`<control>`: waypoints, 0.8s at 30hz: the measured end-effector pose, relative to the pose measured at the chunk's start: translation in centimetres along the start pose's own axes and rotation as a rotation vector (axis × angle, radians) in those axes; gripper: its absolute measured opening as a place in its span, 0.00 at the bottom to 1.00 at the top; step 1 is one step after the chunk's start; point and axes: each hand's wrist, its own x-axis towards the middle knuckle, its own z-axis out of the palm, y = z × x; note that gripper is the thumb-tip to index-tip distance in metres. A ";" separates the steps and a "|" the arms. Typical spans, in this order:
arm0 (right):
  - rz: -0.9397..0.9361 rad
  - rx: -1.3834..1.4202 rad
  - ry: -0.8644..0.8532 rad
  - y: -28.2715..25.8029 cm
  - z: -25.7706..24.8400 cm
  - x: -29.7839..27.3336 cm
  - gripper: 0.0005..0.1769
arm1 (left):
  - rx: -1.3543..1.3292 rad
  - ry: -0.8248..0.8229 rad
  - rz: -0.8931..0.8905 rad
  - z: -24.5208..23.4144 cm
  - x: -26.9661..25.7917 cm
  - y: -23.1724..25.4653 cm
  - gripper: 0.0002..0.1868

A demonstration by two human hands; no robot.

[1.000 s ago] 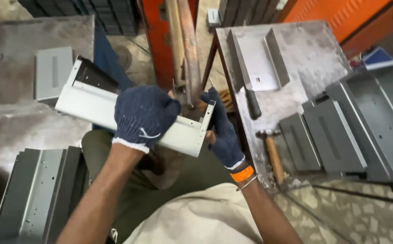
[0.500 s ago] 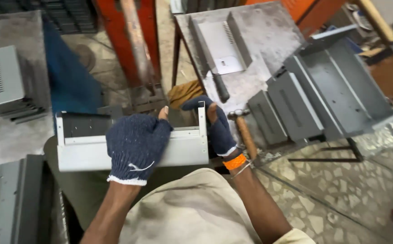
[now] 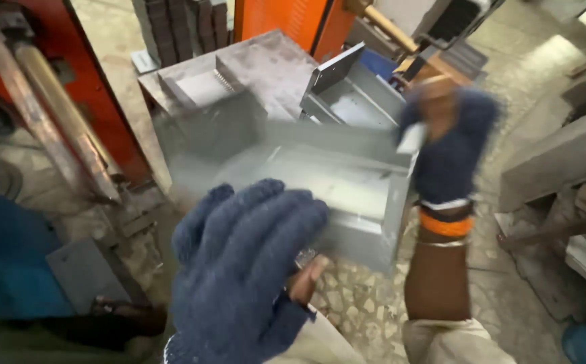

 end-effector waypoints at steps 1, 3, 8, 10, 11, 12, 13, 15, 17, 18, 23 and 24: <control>-0.010 -0.001 0.006 1.7 -0.8 0.5 0.23 | 0.002 0.008 0.009 0.3 -0.4 -0.4 0.20; -0.202 -0.530 0.398 5.2 -2.4 1.5 0.37 | -0.130 0.064 -0.112 1.0 -1.2 -1.3 0.10; -0.252 -0.865 0.035 3.8 2.5 3.6 0.21 | -0.376 -0.004 -0.407 2.8 -3.4 -5.6 0.07; -0.232 -0.996 -0.031 7.6 4.4 2.7 0.28 | -0.453 -0.019 -0.516 3.9 -4.0 -6.9 0.09; -0.113 -1.098 -0.174 10.1 5.2 1.8 0.25 | -0.529 -0.034 -0.635 4.4 -4.3 -7.3 0.10; 0.007 -1.195 -0.320 12.6 6.1 0.8 0.23 | -0.607 -0.048 -0.755 4.9 -4.5 -7.8 0.11; 0.004 -1.193 -0.325 11.9 6.5 0.6 0.23 | -0.606 -0.045 -0.760 5.2 -4.7 -8.0 0.11; 0.135 -1.063 -0.428 10.4 7.6 0.3 0.20 | -0.664 -0.082 -0.821 5.8 -5.0 -8.7 0.12; 0.147 -1.055 -0.434 10.8 7.2 1.0 0.22 | -0.691 -0.084 -0.858 6.2 -5.1 -9.1 0.12; 0.165 -1.055 -0.438 10.9 7.0 1.1 0.23 | -0.725 -0.094 -0.892 6.3 -5.3 -9.2 0.12; 0.161 -1.018 -0.414 11.2 5.9 1.2 0.21 | -0.726 -0.068 -0.882 6.8 -5.7 -10.4 0.10; 0.143 -1.039 -0.392 11.2 5.9 1.2 0.19 | -0.736 -0.068 -0.884 6.8 -5.6 -10.5 0.10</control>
